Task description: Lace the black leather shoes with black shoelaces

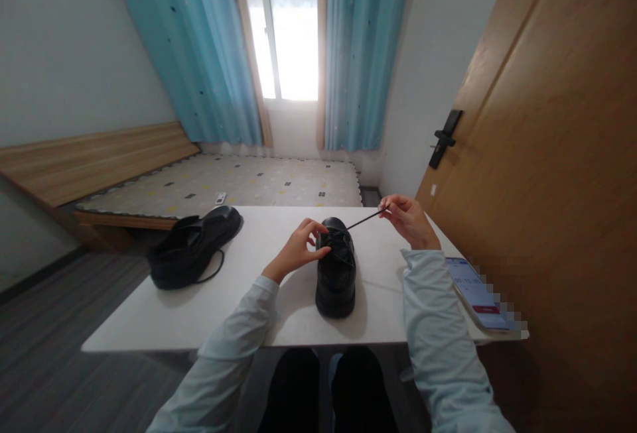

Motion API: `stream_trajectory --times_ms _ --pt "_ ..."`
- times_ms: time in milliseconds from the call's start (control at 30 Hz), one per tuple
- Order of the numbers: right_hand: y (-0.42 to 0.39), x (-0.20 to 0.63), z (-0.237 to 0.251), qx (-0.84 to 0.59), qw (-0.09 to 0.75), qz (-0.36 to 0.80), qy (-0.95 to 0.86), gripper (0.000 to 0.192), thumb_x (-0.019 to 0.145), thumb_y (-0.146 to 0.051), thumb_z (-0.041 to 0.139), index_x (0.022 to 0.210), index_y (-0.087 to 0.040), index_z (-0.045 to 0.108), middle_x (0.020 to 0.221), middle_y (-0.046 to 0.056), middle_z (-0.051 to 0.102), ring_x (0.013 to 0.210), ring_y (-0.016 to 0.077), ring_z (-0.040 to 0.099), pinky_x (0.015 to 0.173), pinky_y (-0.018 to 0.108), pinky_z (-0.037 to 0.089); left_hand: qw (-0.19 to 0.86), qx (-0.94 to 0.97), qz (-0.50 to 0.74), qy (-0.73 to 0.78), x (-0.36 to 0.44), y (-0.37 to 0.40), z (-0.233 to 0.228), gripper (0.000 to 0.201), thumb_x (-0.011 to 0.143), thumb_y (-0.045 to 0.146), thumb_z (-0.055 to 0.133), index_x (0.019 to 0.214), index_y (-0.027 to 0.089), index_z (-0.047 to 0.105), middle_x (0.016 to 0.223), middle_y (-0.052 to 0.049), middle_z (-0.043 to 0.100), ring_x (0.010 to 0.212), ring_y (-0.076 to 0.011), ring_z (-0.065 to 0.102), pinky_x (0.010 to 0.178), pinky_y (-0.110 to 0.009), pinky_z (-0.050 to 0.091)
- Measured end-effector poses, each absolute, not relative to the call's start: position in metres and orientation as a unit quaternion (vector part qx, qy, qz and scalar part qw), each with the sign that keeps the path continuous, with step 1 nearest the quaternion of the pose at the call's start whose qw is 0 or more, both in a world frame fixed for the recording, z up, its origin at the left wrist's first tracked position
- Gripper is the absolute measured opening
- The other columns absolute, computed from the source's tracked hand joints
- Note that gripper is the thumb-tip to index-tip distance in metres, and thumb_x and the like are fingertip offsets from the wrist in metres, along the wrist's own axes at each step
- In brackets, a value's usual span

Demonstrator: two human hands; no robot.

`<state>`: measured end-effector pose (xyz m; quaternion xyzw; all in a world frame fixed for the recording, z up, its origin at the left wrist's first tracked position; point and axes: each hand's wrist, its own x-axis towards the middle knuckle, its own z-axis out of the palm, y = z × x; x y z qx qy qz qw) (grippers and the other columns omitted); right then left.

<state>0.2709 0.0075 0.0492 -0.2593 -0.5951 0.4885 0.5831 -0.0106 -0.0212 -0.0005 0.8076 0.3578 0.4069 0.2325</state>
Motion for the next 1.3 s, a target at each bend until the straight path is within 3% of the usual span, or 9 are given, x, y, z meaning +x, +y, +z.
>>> stream_trajectory --times_ms 200,367,467,600,767,933,1100,1300 --pt "0.010 0.272 0.048 -0.238 0.584 0.516 -0.579 0.031 0.066 -0.043 0.079 0.073 -0.018 0.061 0.079 0.001 0.063 0.077 0.0125 0.061 0.072 0.026 0.054 0.246 0.806 0.404 0.354 -0.009 -0.022 -0.002 0.027 0.074 0.024 0.067 0.097 0.018 0.054 0.100 -0.004 0.049 0.086 -0.0141 0.055 0.067 -0.026 0.054" --pt "0.009 0.268 0.048 -0.210 0.577 0.548 -0.568 0.033 0.070 -0.045 0.075 0.078 -0.020 0.056 0.076 -0.001 0.065 0.081 0.0146 0.066 0.083 0.033 0.053 0.235 0.821 0.392 0.342 -0.009 -0.024 -0.001 0.033 0.077 0.023 0.063 0.109 0.022 0.057 0.112 -0.006 0.049 0.098 -0.0169 0.054 0.073 -0.027 0.054" --pt "0.009 0.262 0.048 -0.223 0.568 0.543 -0.577 0.035 0.070 -0.047 0.074 0.078 -0.020 0.054 0.062 -0.005 0.058 0.070 0.0137 0.064 0.081 0.036 0.053 0.227 0.830 0.376 0.344 -0.009 -0.024 -0.001 0.033 0.078 0.023 0.061 0.111 0.024 0.059 0.116 -0.007 0.048 0.104 -0.0187 0.052 0.077 -0.028 0.053" --pt "0.011 0.253 0.045 -0.269 0.554 0.492 -0.615 0.034 0.068 -0.047 0.075 0.073 -0.018 0.059 0.051 -0.007 0.050 0.052 0.0091 0.051 0.067 0.029 0.051 0.226 0.830 0.377 0.344 -0.009 -0.023 -0.002 0.034 0.078 0.023 0.062 0.111 0.023 0.058 0.116 -0.008 0.048 0.104 -0.0186 0.052 0.077 -0.028 0.053" --pt "0.006 0.247 0.046 -0.346 0.420 0.421 -0.726 0.028 0.077 -0.040 0.066 0.083 -0.013 0.070 0.063 -0.001 0.060 0.059 0.0093 0.051 0.061 0.024 0.043 0.222 0.825 0.391 0.342 -0.009 -0.023 -0.003 0.036 0.076 0.022 0.063 0.111 0.022 0.056 0.113 -0.007 0.050 0.097 -0.0167 0.054 0.074 -0.027 0.053" --pt "0.001 0.245 0.047 -0.335 0.293 0.448 -0.775 0.031 0.077 -0.035 0.064 0.095 -0.011 0.072 0.072 0.003 0.066 0.067 0.0119 0.058 0.068 0.027 0.046 0.220 0.826 0.391 0.341 -0.009 -0.022 -0.004 0.035 0.077 0.023 0.063 0.111 0.022 0.056 0.112 -0.007 0.050 0.098 -0.0168 0.053 0.074 -0.028 0.053" --pt "0.000 0.243 0.043 -0.319 0.266 0.463 -0.783 0.034 0.076 -0.038 0.066 0.098 -0.012 0.069 0.079 0.008 0.072 0.077 0.0176 0.067 0.076 0.033 0.050 0.221 0.824 0.391 0.346 -0.009 -0.021 -0.004 0.035 0.076 0.023 0.063 0.110 0.022 0.056 0.112 -0.007 0.050 0.098 -0.0172 0.054 0.074 -0.028 0.053" --pt "-0.001 0.241 0.044 -0.361 0.282 0.341 -0.821 0.022 0.072 -0.035 0.071 0.076 -0.013 0.071 0.076 0.008 0.072 0.075 0.0189 0.066 0.075 0.032 0.050 0.222 0.824 0.390 0.347 -0.009 -0.021 -0.004 0.034 0.076 0.022 0.063 0.109 0.022 0.056 0.112 -0.007 0.051 0.098 -0.0167 0.054 0.073 -0.027 0.053"
